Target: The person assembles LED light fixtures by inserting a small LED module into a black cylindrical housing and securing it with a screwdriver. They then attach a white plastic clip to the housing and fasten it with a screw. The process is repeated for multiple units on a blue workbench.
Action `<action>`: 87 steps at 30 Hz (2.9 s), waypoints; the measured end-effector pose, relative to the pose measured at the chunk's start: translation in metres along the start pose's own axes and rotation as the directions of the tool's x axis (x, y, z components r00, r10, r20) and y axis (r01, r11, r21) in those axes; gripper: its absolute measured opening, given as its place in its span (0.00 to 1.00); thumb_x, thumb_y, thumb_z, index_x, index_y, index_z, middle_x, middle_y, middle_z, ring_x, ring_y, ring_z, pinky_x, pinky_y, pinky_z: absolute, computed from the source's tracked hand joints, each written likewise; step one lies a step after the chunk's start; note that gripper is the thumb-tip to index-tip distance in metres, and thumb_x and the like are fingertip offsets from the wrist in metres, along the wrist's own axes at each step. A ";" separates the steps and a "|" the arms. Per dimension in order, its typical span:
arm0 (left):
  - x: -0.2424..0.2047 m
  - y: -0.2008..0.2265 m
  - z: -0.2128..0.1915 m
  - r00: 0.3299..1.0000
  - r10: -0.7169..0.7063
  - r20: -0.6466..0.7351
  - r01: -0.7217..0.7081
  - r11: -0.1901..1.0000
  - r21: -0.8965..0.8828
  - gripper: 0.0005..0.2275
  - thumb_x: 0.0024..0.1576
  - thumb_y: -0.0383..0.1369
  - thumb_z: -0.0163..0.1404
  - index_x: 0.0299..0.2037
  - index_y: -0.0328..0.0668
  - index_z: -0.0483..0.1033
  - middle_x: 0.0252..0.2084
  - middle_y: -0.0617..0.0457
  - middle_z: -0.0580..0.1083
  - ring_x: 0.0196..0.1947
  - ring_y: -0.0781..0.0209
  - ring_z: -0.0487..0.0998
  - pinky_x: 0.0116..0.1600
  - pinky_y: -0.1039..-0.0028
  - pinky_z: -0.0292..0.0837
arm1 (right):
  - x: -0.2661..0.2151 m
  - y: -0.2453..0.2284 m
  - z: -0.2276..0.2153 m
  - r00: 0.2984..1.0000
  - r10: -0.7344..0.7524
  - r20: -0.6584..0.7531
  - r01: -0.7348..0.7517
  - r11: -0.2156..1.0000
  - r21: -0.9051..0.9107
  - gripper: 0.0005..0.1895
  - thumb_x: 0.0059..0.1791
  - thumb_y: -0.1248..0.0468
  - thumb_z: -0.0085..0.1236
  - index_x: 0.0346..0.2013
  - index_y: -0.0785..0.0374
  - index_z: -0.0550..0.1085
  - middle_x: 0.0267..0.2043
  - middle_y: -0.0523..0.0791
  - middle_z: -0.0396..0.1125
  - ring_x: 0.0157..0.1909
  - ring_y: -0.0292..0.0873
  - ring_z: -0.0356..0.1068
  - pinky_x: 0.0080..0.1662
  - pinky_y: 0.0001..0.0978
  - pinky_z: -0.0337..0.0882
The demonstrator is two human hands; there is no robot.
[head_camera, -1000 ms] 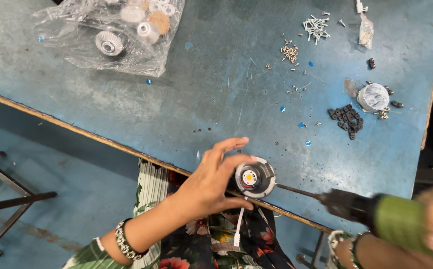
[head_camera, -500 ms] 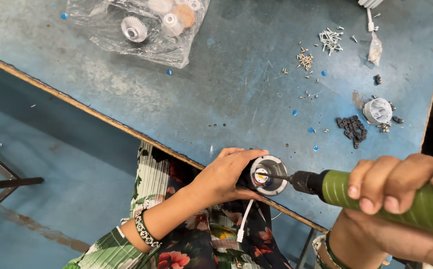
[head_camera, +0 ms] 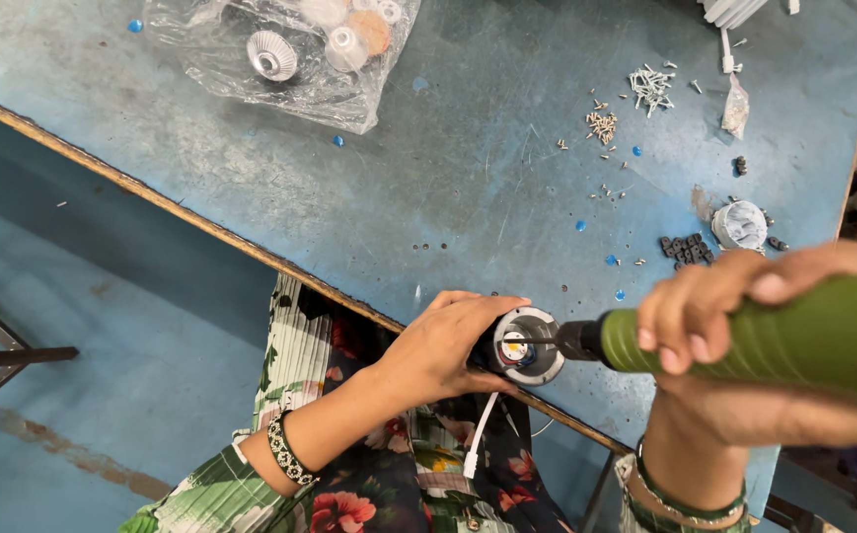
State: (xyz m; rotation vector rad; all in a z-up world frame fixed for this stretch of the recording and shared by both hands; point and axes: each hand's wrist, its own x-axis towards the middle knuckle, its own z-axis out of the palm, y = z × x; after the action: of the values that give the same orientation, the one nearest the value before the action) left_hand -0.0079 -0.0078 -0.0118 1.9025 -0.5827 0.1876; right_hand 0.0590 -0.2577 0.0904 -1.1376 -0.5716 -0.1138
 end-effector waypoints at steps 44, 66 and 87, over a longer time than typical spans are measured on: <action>0.005 0.007 -0.002 0.992 -0.116 0.039 0.114 0.991 0.067 0.37 0.40 0.42 0.71 0.61 0.48 0.67 0.48 0.50 0.76 0.51 0.49 0.75 0.56 0.63 0.65 | -0.027 -0.019 -0.015 0.995 -0.079 -0.058 0.080 0.997 0.013 0.50 0.41 0.17 0.32 0.39 0.65 0.60 0.22 0.49 0.56 0.19 0.43 0.60 0.26 0.38 0.65; 0.002 0.002 -0.001 0.998 -0.064 -0.019 0.064 0.998 -0.016 0.35 0.43 0.42 0.70 0.61 0.44 0.69 0.49 0.51 0.77 0.50 0.50 0.77 0.58 0.62 0.66 | 0.013 -0.029 -0.003 0.879 0.244 0.409 -0.285 0.958 0.042 0.20 0.53 0.44 0.53 0.46 0.56 0.66 0.26 0.41 0.69 0.27 0.42 0.67 0.35 0.44 0.72; 0.002 0.003 -0.002 0.995 -0.097 0.033 0.097 0.995 0.012 0.36 0.42 0.42 0.70 0.61 0.45 0.69 0.48 0.51 0.77 0.49 0.50 0.77 0.57 0.63 0.66 | 0.000 0.003 -0.030 0.935 0.209 0.285 -0.256 0.957 0.137 0.47 0.40 0.24 0.53 0.44 0.67 0.66 0.26 0.51 0.63 0.25 0.45 0.64 0.28 0.44 0.68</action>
State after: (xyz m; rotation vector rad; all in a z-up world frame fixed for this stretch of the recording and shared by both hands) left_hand -0.0069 -0.0076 -0.0077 1.9423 -0.5112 0.0963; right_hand 0.0712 -0.2832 0.0789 -1.0495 -0.6668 0.2954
